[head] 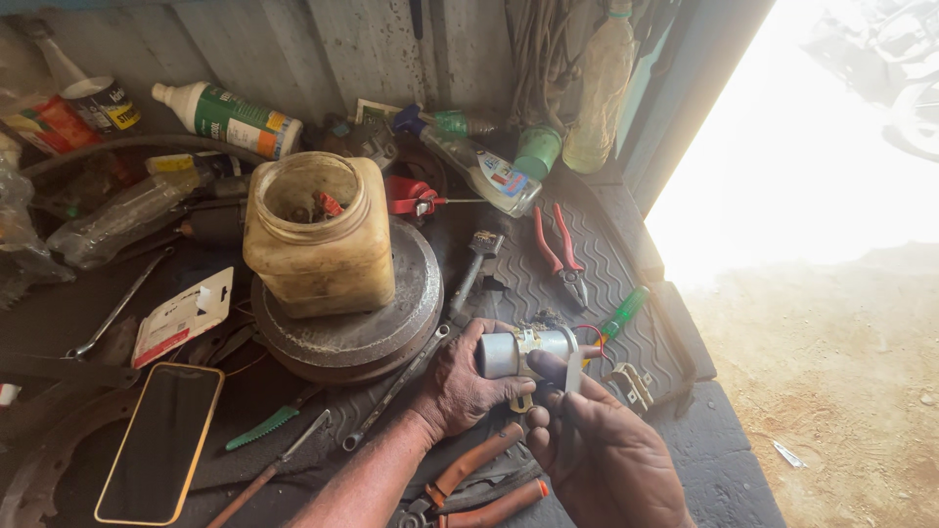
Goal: The person assembles a small automotive motor component on a workbench. They use a screwdriver to tighten screws on the housing and a small metal strip to scrape parts during the assembly.
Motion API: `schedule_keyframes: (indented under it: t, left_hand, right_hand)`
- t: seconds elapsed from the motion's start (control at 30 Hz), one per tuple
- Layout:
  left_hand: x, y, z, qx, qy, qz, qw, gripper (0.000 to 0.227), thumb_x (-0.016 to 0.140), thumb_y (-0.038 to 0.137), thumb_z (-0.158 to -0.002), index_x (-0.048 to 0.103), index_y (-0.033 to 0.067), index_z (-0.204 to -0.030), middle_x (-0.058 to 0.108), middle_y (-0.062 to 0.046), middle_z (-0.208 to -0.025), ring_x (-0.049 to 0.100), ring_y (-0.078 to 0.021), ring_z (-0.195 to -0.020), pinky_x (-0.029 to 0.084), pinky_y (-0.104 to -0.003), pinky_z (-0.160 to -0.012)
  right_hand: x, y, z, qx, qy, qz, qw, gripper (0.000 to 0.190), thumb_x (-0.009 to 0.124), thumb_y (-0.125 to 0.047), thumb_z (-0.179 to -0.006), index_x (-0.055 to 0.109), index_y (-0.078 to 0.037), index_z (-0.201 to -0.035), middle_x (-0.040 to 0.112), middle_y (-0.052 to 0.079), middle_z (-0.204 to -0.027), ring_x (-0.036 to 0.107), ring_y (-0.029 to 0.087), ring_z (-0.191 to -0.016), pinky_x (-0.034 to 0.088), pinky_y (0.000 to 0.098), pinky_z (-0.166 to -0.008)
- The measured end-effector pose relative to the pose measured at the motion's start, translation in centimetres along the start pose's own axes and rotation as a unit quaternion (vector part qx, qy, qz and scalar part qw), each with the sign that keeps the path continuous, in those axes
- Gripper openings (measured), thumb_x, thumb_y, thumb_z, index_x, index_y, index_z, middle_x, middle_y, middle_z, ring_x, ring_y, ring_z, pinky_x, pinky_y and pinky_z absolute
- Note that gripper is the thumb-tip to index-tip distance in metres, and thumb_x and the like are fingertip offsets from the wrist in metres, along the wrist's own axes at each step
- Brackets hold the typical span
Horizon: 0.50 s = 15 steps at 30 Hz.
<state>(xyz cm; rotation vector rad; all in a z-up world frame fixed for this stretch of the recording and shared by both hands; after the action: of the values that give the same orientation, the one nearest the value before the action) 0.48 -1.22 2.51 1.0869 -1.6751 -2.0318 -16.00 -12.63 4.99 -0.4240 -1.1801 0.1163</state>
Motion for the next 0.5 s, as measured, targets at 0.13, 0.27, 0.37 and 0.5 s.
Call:
schedule_keyframes:
  t: [0.13,0.27,0.37,0.5]
  left_hand:
    - [0.0,-0.1,0.0,0.002,-0.008,0.021,1.0,0.064,0.092,0.029,-0.064,0.064,0.0125,-0.118,0.077,-0.005,-0.102,0.074,-0.0157,-0.094,0.06,-0.032,-0.085]
    - [0.0,-0.4,0.0,0.012,-0.007,0.011,1.0,0.064,0.093,0.029,-0.064,0.063,0.0126,-0.119,0.076,-0.005,-0.103,0.074,-0.0151,-0.095,0.06,-0.032,-0.085]
    - [0.2,-0.8,-0.2,0.041,-0.001,0.021,0.999,0.063,0.092,0.03,-0.066,0.063,0.0121,-0.119,0.076,-0.005,-0.102,0.073,-0.0159,-0.093,0.06,-0.032,-0.083]
    - [0.1,-1.3,-0.1,0.032,-0.01,0.012,0.999,0.064,0.092,0.031,-0.067,0.062,0.0123,-0.12,0.074,-0.005,-0.1,0.071,-0.0164,-0.093,0.057,-0.034,-0.084]
  right_hand:
    - [-0.8,0.2,-0.3,0.014,-0.015,0.01,1.0,0.047,0.061,-0.003,-0.09,0.055,0.004,-0.136,0.071,0.015,-0.101,0.073,0.022,-0.088,0.061,0.0339,-0.076]
    - [-0.2,0.0,-0.3,0.004,0.033,0.047,0.998,0.039,0.065,-0.005,-0.091,0.062,0.005,-0.129,0.073,0.015,-0.096,0.073,0.025,-0.082,0.06,0.0364,-0.073]
    - [1.1,-1.8,0.0,-0.097,0.126,0.242,0.957,0.024,0.064,-0.005,-0.088,0.069,0.003,-0.11,0.075,0.015,-0.096,0.076,0.026,-0.085,0.065,0.0429,-0.078]
    - [3.6,-6.8,-1.5,-0.32,0.023,0.785,0.53,0.014,0.073,-0.012,-0.085,0.078,-0.012,-0.098,0.075,0.003,-0.095,0.074,0.021,-0.083,0.056,0.0358,-0.072]
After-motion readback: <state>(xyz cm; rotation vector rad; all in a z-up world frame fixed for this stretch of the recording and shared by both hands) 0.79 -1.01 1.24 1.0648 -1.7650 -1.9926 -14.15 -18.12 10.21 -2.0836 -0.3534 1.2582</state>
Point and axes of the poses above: each hand's wrist, its own z-axis away from the middle knuckle, its own x-axis out of the palm, y = z × x, the point moved 1 cm from there along -z, towards the middle knuckle
